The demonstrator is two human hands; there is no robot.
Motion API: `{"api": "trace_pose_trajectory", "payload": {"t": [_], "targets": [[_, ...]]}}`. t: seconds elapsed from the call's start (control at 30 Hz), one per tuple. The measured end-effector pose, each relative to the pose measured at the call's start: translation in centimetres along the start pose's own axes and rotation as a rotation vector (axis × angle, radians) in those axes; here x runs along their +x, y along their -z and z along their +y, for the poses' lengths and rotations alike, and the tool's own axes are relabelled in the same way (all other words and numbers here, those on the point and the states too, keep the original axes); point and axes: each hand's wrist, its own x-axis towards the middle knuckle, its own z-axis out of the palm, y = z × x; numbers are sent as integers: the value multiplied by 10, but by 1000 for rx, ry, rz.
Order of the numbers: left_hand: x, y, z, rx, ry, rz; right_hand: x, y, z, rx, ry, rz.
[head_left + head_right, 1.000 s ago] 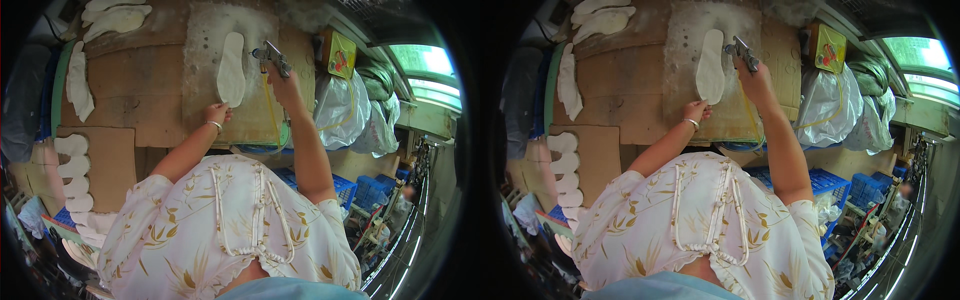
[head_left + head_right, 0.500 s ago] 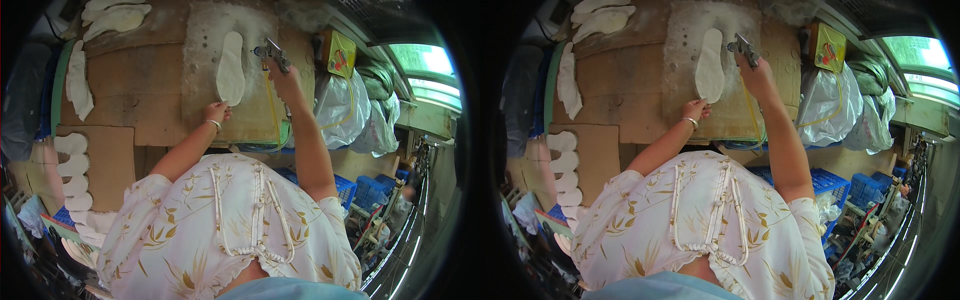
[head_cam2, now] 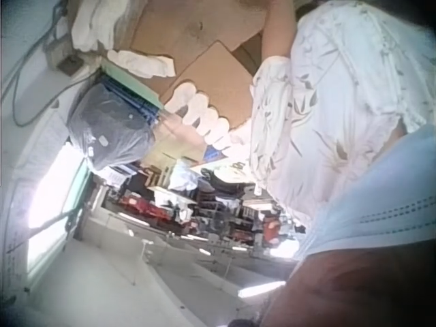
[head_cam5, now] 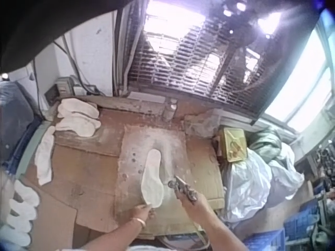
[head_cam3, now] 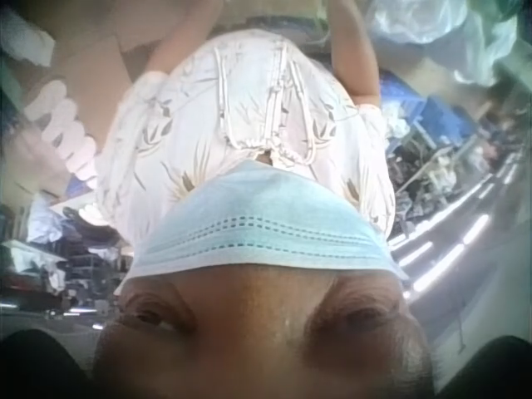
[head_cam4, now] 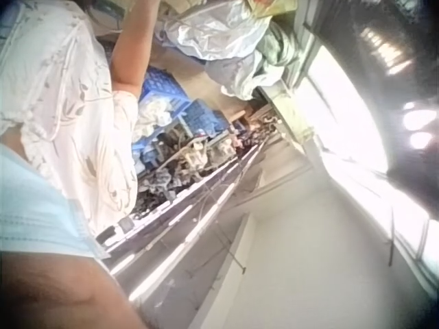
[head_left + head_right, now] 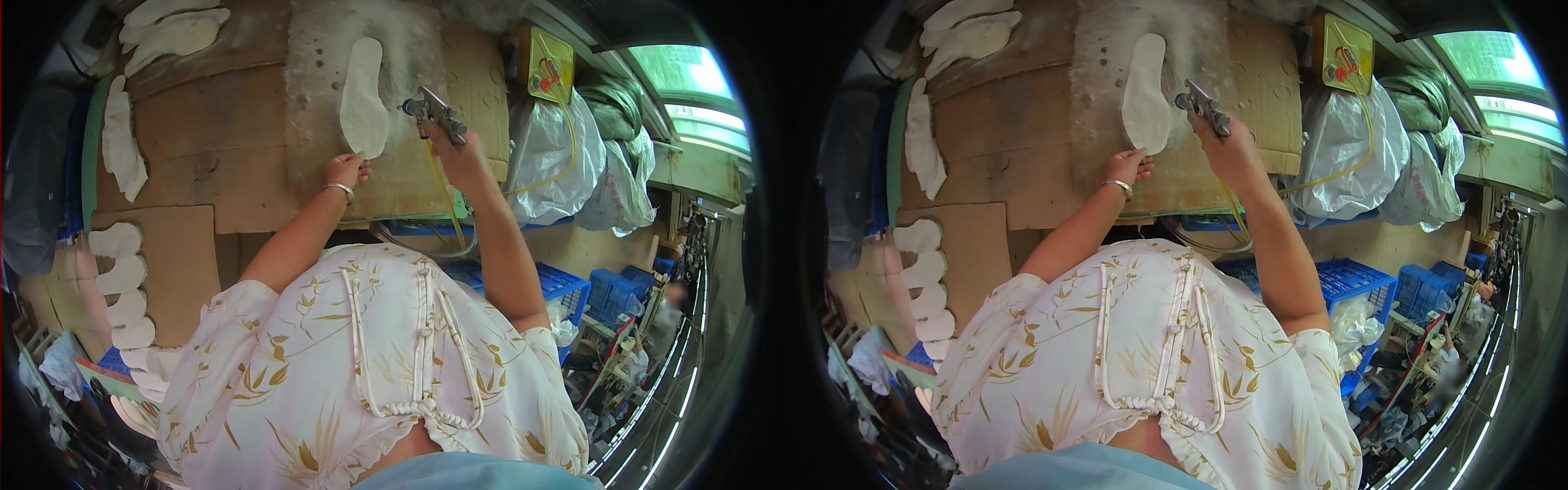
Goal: Applying adhesive to shoe insoles using a spray gun and organizing them on a table.
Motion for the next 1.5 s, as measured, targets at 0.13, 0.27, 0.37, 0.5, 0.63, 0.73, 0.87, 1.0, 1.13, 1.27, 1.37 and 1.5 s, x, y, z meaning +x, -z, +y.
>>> {"api": "trace_pose_trajectory", "payload": {"t": [0.13, 0.27, 0.37, 0.5, 0.63, 0.73, 0.87, 1.0, 1.13, 1.27, 1.37, 1.5], "targets": [[-5, -3, 1, 1, -12, 37, -9, -5, 25, 42, 53, 4], [-2, -3, -2, 20, -51, 82, -20, -6, 40, 37, 73, -36], [1, 0, -5, 30, -74, 82, -32, -7, 44, 50, 1, -63], [-1, 1, -8, 23, -98, 72, -46, -11, 47, 56, 5, -83], [-1, 0, -8, 23, -90, 79, -55, -15, 50, -4, -32, -117], [1, 1, -9, 7, -76, 86, -55, -18, 47, 4, -40, -145], [2, 2, -9, 23, -87, 61, -45, -23, 41, 85, 38, -106], [1, 0, -8, 30, -85, 79, -27, -21, 26, 30, 88, -65], [-1, 0, -8, -23, -102, 97, -4, -19, 21, 117, 139, -37], [-4, -2, -7, 30, -84, 83, 12, -10, -8, 154, 38, -18], [-5, -4, -6, 36, -88, 92, 29, -7, -17, 102, 35, 33], [-7, -7, -3, 56, -82, 70, 48, -3, -17, 154, 55, 77]]}}
